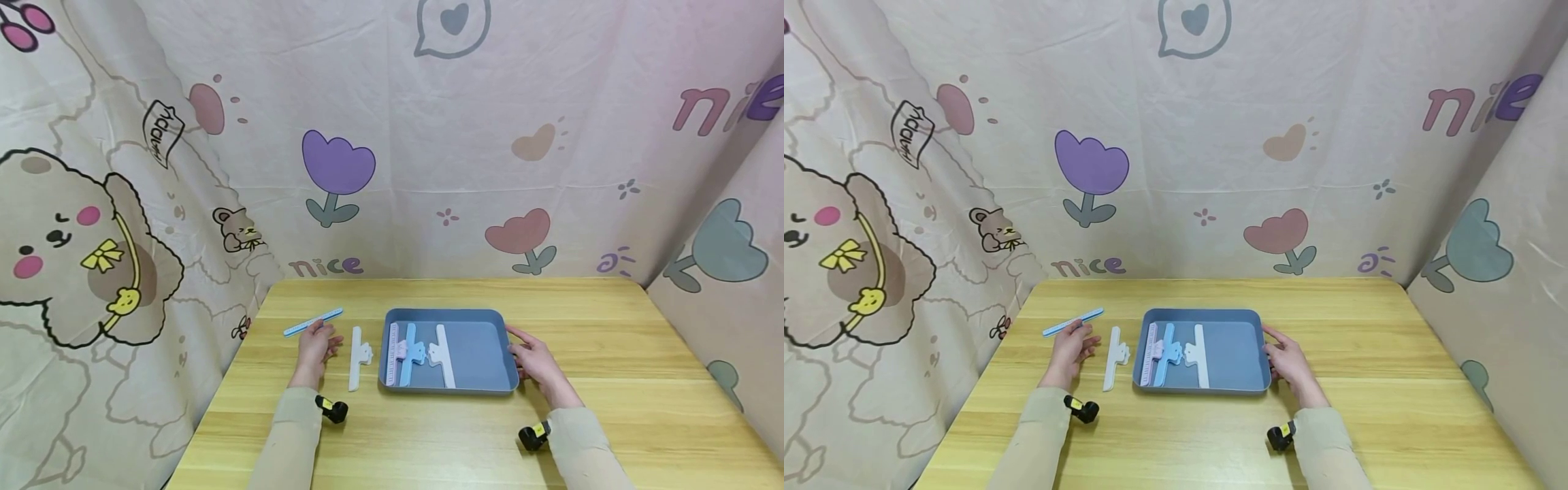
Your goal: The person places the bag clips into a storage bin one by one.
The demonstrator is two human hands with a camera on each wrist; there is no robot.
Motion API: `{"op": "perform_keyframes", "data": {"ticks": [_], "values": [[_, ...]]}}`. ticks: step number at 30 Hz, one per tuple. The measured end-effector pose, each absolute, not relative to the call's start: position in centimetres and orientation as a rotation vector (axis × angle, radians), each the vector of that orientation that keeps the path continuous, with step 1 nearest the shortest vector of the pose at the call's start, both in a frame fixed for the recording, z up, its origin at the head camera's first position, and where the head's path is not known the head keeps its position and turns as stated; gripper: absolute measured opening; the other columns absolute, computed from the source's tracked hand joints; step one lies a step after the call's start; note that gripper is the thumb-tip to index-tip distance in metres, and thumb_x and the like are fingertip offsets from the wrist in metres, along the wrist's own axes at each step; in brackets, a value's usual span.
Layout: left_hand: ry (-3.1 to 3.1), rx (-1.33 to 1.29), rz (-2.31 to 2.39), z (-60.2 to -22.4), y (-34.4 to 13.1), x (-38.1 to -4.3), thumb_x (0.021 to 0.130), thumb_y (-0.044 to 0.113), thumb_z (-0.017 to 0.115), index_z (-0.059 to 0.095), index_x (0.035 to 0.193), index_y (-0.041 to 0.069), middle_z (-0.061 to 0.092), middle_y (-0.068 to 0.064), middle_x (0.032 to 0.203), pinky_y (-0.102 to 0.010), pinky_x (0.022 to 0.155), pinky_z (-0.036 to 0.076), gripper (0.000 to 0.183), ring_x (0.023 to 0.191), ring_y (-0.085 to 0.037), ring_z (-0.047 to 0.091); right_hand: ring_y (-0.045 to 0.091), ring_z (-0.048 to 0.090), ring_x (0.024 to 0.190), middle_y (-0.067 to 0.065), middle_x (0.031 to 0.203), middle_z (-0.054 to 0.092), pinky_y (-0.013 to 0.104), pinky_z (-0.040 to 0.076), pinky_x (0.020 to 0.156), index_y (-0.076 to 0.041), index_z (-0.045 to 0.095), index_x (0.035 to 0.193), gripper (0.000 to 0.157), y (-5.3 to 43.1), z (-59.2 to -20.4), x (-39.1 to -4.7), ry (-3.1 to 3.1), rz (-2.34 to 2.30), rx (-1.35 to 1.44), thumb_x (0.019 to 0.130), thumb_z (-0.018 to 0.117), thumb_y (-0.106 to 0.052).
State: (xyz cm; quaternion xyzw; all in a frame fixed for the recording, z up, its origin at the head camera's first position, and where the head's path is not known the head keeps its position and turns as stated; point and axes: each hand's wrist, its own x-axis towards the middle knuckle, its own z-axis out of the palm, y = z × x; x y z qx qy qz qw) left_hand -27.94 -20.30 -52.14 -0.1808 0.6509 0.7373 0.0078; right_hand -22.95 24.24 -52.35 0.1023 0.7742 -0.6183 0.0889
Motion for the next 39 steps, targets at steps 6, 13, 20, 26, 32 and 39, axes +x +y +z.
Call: {"op": "perform_keyframes", "data": {"ticks": [6,13,20,26,32,39], "values": [[2.021,-0.569,2.324,-52.4,-20.7,-27.9,0.100,0.008,0.048,0.018,0.154,0.000,0.046,-0.024,0.137,-0.022,0.068,0.052,0.063,0.089,-0.019,0.065,0.021,0.064,0.076,0.023,0.112,0.059,0.032,0.053,0.056,-0.010,0.037,0.152,0.056,24.2,-52.4,-23.0,2.305,-1.850,0.301,0.097,0.049,-0.008],[2.010,-0.590,2.342,-52.4,-20.9,-27.8,0.099,0.007,0.047,0.022,0.153,-0.002,0.046,-0.025,0.137,-0.023,0.068,0.053,0.060,0.093,-0.022,0.065,0.020,0.064,0.073,0.021,0.109,0.060,0.032,0.053,0.054,-0.010,0.037,0.152,0.055,24.2,-52.5,-22.9,2.295,-1.869,0.301,0.097,0.049,-0.007],[2.087,-0.701,2.311,-52.2,-21.1,-27.1,0.097,0.004,0.047,0.031,0.148,-0.006,0.049,-0.027,0.134,-0.023,0.063,0.052,0.054,0.086,-0.019,0.067,0.020,0.064,0.074,0.021,0.110,0.060,0.032,0.053,0.056,-0.011,0.037,0.152,0.055,24.2,-52.5,-23.0,2.296,-1.858,0.303,0.098,0.049,-0.008],[2.156,-0.762,2.295,-52.0,-21.4,-26.4,0.097,0.001,0.045,0.040,0.140,-0.012,0.051,-0.030,0.130,-0.021,0.057,0.049,0.045,0.084,-0.021,0.066,0.020,0.064,0.073,0.021,0.109,0.061,0.031,0.053,0.055,-0.011,0.037,0.152,0.056,24.2,-52.5,-23.0,2.300,-1.860,0.302,0.097,0.048,-0.008],[2.155,-0.820,2.331,-51.9,-21.7,-26.1,0.096,-0.002,0.048,0.048,0.130,-0.015,0.057,-0.029,0.118,-0.021,0.057,0.051,0.036,0.080,-0.020,0.066,0.020,0.063,0.072,0.020,0.108,0.060,0.031,0.053,0.055,-0.011,0.037,0.152,0.056,24.2,-52.6,-23.1,2.298,-1.867,0.304,0.097,0.047,-0.007],[2.129,-0.876,2.396,-52.2,-21.7,-26.5,0.094,-0.006,0.053,0.053,0.119,-0.016,0.064,-0.020,0.089,-0.022,0.051,0.051,0.028,0.069,-0.017,0.065,0.020,0.064,0.074,0.020,0.108,0.060,0.031,0.053,0.056,-0.011,0.037,0.152,0.056,24.3,-52.5,-23.0,2.307,-1.854,0.296,0.097,0.047,-0.008]]}}
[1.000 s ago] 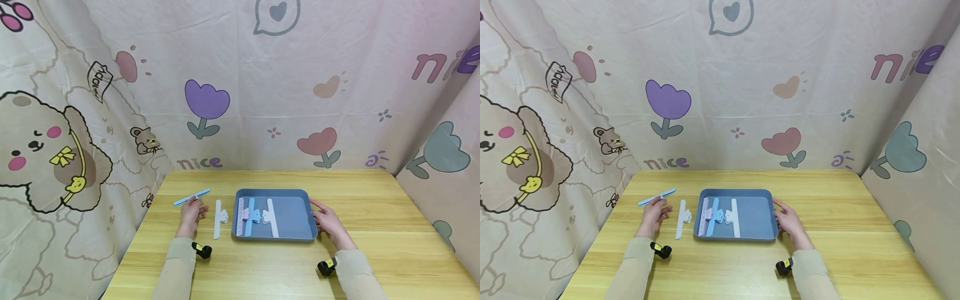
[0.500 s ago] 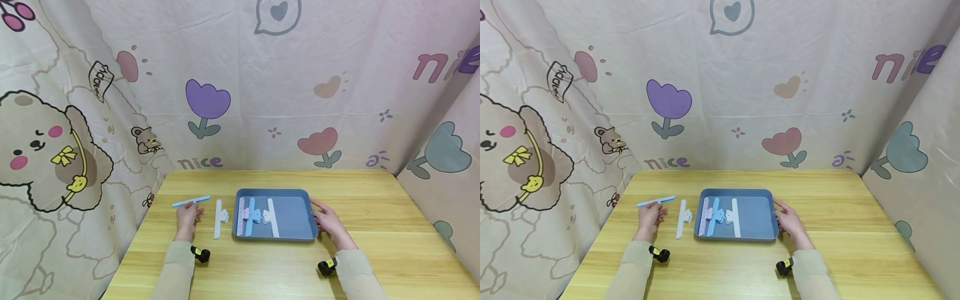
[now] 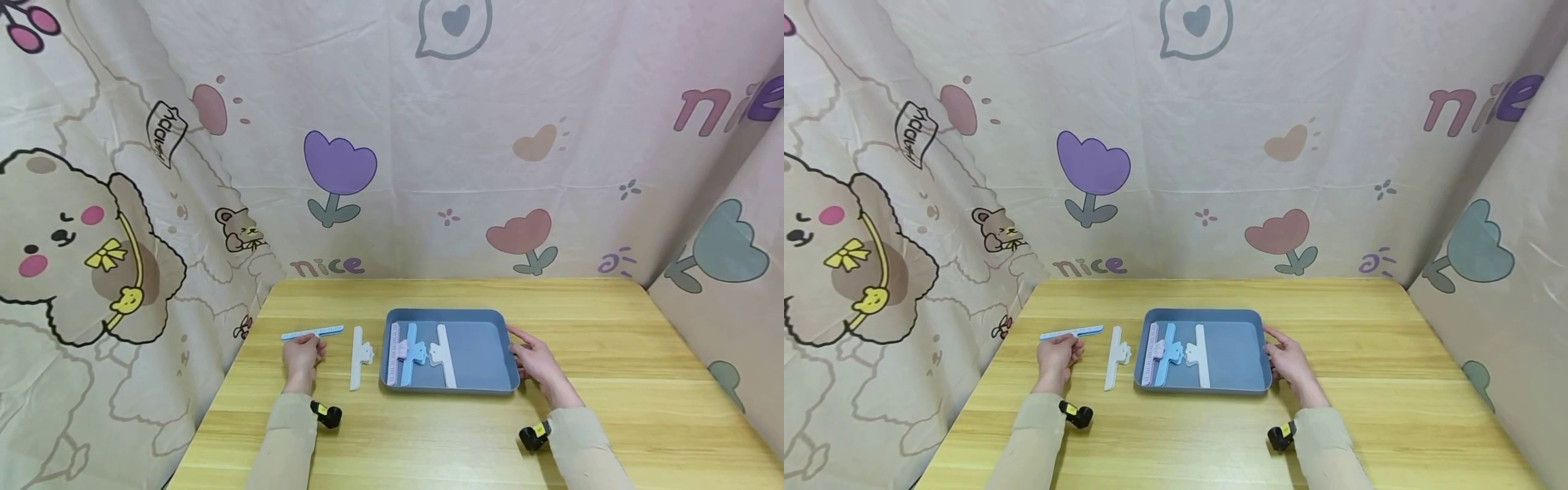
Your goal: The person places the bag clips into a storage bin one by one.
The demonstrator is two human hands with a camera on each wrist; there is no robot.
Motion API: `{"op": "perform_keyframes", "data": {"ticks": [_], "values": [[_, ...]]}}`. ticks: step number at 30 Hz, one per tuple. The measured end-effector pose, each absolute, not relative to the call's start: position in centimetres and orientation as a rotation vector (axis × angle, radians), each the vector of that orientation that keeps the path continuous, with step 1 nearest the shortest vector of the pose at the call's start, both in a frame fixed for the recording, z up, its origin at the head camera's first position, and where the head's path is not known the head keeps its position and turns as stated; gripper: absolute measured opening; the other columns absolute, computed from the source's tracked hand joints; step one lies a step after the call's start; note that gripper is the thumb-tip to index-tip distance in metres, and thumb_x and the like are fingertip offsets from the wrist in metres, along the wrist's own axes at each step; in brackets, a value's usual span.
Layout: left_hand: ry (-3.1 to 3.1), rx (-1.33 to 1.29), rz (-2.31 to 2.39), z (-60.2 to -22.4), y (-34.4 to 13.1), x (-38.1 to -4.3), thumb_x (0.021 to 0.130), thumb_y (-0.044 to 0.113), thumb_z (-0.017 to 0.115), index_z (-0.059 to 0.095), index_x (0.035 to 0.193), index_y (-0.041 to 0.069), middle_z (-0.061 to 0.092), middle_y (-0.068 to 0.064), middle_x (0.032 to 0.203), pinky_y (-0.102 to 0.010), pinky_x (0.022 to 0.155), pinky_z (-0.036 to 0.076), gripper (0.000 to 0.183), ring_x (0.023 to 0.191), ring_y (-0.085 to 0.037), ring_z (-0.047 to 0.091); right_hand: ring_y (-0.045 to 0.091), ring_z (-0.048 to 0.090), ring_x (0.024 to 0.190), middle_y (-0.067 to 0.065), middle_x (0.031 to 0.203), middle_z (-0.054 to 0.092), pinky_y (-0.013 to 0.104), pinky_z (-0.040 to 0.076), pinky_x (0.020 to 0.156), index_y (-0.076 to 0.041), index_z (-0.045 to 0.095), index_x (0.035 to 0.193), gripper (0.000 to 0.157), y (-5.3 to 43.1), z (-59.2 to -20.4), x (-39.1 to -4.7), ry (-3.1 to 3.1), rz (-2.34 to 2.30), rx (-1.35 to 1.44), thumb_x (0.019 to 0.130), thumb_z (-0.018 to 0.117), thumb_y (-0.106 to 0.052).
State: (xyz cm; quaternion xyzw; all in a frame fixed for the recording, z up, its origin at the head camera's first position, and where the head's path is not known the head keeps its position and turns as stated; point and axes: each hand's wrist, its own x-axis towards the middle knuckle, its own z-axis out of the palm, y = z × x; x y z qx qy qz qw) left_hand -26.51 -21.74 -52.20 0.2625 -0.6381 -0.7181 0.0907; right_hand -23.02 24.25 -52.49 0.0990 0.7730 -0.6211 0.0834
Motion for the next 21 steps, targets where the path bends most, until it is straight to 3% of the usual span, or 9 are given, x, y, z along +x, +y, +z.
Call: {"op": "perform_keyframes", "data": {"ticks": [4,9,15,21], "values": [[-1.864,0.798,-2.135,-52.27,-21.83,-26.70,0.092,-0.008,0.055,0.054,0.115,-0.017,0.065,-0.019,0.084,-0.022,0.051,0.051,0.025,0.066,-0.017,0.064,0.019,0.063,0.073,0.019,0.107,0.060,0.031,0.052,0.055,-0.011,0.037,0.152,0.055,24.23,-52.45,-23.00,2.308,-1.850,0.297,0.097,0.048,-0.008],[-1.837,0.808,-2.123,-52.29,-21.78,-26.87,0.090,-0.012,0.056,0.054,0.113,-0.019,0.063,-0.024,0.090,-0.023,0.053,0.053,0.024,0.066,-0.017,0.064,0.019,0.063,0.072,0.020,0.106,0.060,0.032,0.052,0.055,-0.010,0.036,0.152,0.055,24.19,-52.40,-22.93,2.295,-1.859,0.296,0.098,0.048,-0.007],[-1.830,0.802,-2.115,-52.35,-21.86,-26.95,0.086,-0.016,0.055,0.044,0.121,-0.016,0.058,-0.030,0.101,-0.023,0.052,0.053,0.036,0.065,-0.017,0.064,0.019,0.063,0.074,0.020,0.107,0.060,0.033,0.053,0.057,-0.010,0.035,0.152,0.055,24.15,-52.24,-22.86,2.301,-1.850,0.295,0.099,0.048,-0.008],[-1.831,0.833,-2.101,-52.32,-21.87,-26.73,0.083,-0.016,0.052,0.039,0.128,-0.009,0.056,-0.023,0.098,-0.024,0.053,0.053,0.047,0.066,-0.019,0.063,0.020,0.063,0.074,0.021,0.110,0.060,0.033,0.053,0.057,-0.010,0.035,0.152,0.054,24.14,-52.25,-22.77,2.302,-1.840,0.295,0.100,0.048,-0.009]]}}
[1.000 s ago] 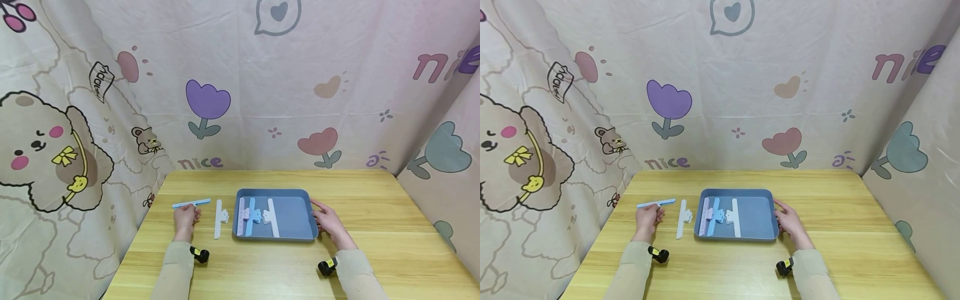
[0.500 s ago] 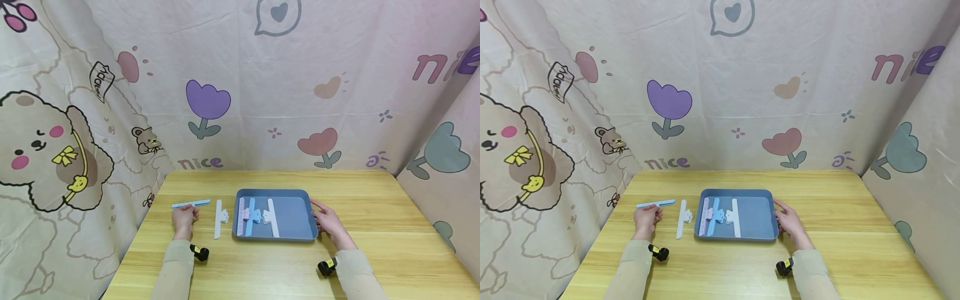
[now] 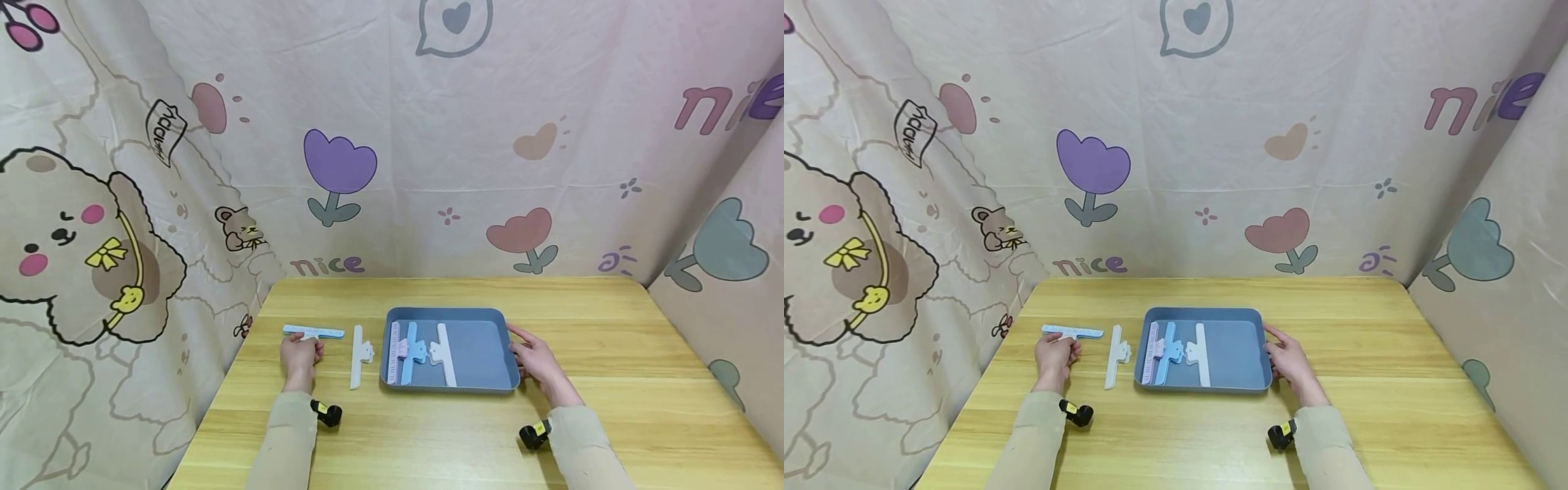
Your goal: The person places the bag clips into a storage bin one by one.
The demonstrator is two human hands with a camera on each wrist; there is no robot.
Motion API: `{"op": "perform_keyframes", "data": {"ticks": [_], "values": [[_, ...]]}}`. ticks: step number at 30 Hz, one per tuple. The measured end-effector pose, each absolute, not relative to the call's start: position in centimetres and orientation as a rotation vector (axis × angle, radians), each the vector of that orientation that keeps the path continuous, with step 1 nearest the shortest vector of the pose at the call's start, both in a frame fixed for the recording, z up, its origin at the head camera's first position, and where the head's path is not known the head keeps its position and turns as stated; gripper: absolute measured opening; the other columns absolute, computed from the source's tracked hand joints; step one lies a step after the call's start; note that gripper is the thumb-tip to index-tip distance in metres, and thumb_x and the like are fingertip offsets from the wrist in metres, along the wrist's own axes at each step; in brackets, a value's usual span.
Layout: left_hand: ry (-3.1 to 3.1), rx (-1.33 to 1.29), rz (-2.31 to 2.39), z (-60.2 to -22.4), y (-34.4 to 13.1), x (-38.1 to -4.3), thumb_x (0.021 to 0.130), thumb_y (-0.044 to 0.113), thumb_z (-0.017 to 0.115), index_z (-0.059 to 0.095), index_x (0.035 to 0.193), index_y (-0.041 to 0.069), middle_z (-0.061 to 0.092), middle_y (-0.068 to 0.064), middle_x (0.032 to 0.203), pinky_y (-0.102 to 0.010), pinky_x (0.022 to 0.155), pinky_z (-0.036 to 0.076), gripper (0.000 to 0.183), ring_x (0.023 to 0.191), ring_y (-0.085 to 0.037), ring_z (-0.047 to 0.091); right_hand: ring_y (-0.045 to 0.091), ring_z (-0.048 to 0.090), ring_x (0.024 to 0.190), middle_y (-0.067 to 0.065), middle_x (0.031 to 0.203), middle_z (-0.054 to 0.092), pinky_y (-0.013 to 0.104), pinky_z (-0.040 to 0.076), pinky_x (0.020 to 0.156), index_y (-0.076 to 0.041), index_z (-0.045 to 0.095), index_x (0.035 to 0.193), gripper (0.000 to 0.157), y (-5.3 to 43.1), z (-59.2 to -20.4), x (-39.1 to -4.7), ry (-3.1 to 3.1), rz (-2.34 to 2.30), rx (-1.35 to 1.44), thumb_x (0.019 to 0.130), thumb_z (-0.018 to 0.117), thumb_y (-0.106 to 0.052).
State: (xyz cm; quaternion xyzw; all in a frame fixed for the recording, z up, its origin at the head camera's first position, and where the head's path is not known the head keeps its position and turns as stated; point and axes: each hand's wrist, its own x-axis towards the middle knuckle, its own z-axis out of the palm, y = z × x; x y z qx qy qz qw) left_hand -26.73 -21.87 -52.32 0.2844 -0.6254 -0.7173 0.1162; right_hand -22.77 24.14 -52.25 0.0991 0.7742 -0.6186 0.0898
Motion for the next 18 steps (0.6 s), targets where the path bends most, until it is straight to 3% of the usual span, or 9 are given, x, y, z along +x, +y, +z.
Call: {"op": "perform_keyframes", "data": {"ticks": [11,18], "values": [[-1.853,0.796,-2.056,-52.75,-21.96,-26.57,0.092,0.003,0.044,0.048,0.132,-0.001,0.052,-0.014,0.101,-0.020,0.046,0.040,0.041,0.061,-0.014,0.053,0.019,0.062,0.073,0.018,0.105,0.061,0.031,0.052,0.055,-0.010,0.037,0.152,0.055,24.21,-52.42,-22.97,2.307,-1.848,0.299,0.098,0.047,-0.008],[-1.907,0.729,-2.054,-52.96,-21.64,-26.58,0.090,-0.002,0.046,0.045,0.136,-0.003,0.056,-0.015,0.099,-0.020,0.043,0.037,0.046,0.061,-0.013,0.052,0.019,0.063,0.071,0.017,0.103,0.061,0.031,0.052,0.055,-0.009,0.036,0.152,0.056,24.16,-52.52,-22.91,2.305,-1.852,0.283,0.097,0.047,-0.009]]}}
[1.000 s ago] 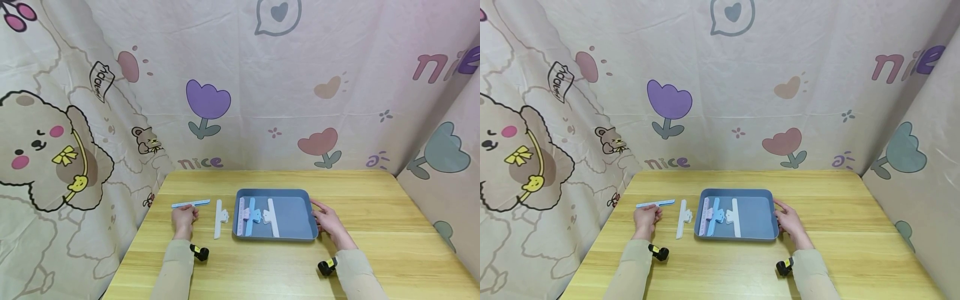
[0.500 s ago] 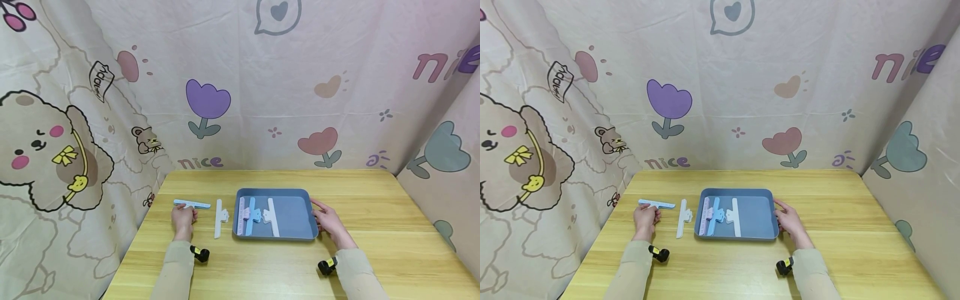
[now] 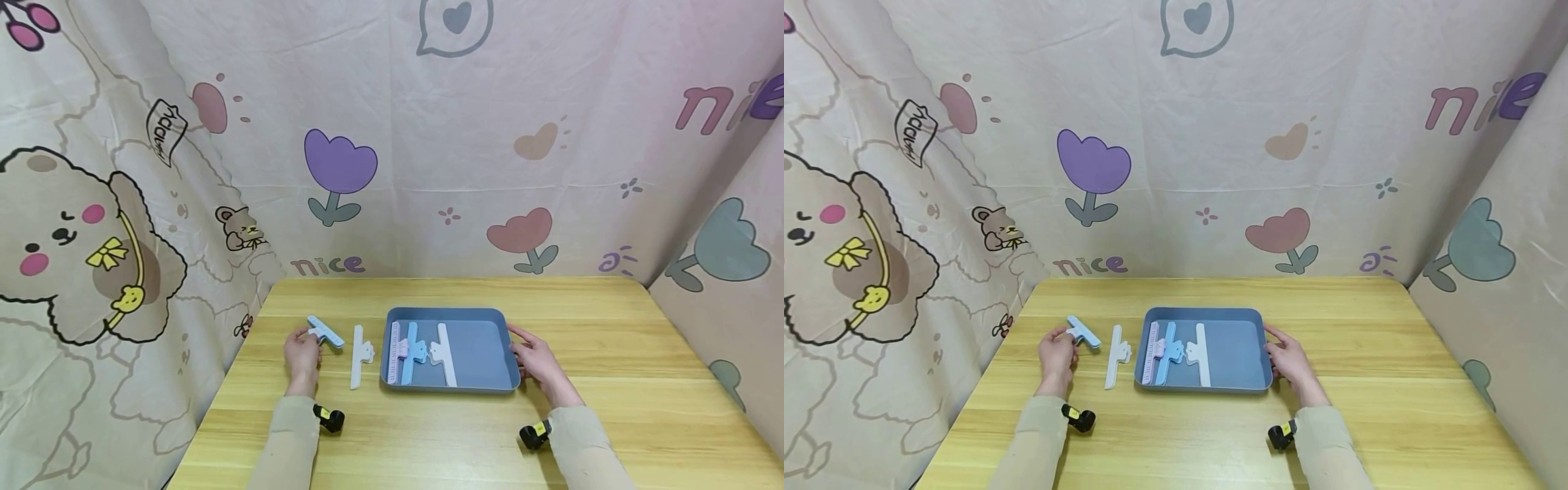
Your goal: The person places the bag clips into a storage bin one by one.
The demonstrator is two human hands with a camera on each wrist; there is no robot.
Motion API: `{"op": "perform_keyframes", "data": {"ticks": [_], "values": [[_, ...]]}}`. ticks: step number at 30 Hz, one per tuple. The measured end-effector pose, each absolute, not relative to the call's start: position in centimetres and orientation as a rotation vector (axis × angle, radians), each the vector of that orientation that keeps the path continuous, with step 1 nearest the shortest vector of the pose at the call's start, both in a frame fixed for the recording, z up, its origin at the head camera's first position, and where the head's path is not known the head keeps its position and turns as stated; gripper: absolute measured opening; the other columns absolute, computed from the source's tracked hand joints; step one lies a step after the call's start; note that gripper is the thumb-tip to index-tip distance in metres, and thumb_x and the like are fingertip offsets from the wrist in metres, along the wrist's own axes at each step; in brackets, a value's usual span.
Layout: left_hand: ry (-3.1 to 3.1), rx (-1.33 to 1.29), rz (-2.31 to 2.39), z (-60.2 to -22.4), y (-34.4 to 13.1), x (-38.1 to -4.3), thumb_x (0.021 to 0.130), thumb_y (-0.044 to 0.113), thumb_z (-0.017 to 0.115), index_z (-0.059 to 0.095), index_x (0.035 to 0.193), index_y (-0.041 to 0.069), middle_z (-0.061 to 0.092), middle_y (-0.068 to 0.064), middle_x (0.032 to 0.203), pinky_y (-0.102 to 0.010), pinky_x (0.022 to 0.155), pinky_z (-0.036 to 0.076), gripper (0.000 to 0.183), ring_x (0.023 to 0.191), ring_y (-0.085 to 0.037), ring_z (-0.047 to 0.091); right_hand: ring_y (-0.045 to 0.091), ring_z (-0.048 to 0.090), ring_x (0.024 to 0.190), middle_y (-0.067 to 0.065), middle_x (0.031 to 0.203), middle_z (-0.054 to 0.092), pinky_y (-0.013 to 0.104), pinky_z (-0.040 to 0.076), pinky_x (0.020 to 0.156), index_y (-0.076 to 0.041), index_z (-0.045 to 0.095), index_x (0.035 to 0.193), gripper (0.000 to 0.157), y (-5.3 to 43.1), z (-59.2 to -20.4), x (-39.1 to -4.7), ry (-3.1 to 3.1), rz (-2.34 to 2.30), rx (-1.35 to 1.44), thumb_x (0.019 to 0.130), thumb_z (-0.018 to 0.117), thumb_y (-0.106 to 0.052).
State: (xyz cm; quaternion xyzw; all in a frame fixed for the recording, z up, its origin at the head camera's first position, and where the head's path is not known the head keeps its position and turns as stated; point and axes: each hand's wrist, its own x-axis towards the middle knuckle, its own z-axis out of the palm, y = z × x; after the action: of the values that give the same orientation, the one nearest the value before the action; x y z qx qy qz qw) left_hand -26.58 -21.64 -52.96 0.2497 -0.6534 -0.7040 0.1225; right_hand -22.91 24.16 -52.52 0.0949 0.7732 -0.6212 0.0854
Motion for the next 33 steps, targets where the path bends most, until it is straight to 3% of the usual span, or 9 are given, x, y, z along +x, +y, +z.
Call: {"op": "perform_keyframes", "data": {"ticks": [9,18,33], "values": [[-1.958,0.679,-2.063,-52.0,-20.5,-26.3,0.091,-0.001,0.051,0.050,0.135,-0.004,0.059,-0.018,0.104,-0.017,0.046,0.038,0.044,0.073,-0.019,0.057,0.019,0.063,0.072,0.021,0.108,0.062,0.031,0.051,0.053,-0.009,0.036,0.152,0.055,24.2,-52.5,-22.9,2.307,-1.855,0.290,0.098,0.047,-0.008],[-1.886,0.621,-2.139,-50.6,-18.4,-26.1,0.089,-0.004,0.055,0.057,0.128,-0.007,0.062,-0.012,0.092,-0.017,0.046,0.040,0.039,0.060,-0.011,0.054,0.020,0.064,0.073,0.022,0.109,0.061,0.032,0.053,0.054,-0.010,0.035,0.152,0.055,24.1,-52.4,-22.9,2.299,-1.857,0.288,0.099,0.048,-0.008],[-1.896,0.456,-2.215,-48.2,-14.3,-25.1,0.087,-0.005,0.056,0.059,0.124,-0.005,0.064,-0.012,0.084,-0.017,0.044,0.039,0.037,0.055,-0.011,0.052,0.020,0.064,0.072,0.022,0.111,0.062,0.031,0.052,0.053,-0.011,0.035,0.153,0.055,24.2,-52.5,-23.0,2.305,-1.850,0.288,0.099,0.047,-0.009]]}}
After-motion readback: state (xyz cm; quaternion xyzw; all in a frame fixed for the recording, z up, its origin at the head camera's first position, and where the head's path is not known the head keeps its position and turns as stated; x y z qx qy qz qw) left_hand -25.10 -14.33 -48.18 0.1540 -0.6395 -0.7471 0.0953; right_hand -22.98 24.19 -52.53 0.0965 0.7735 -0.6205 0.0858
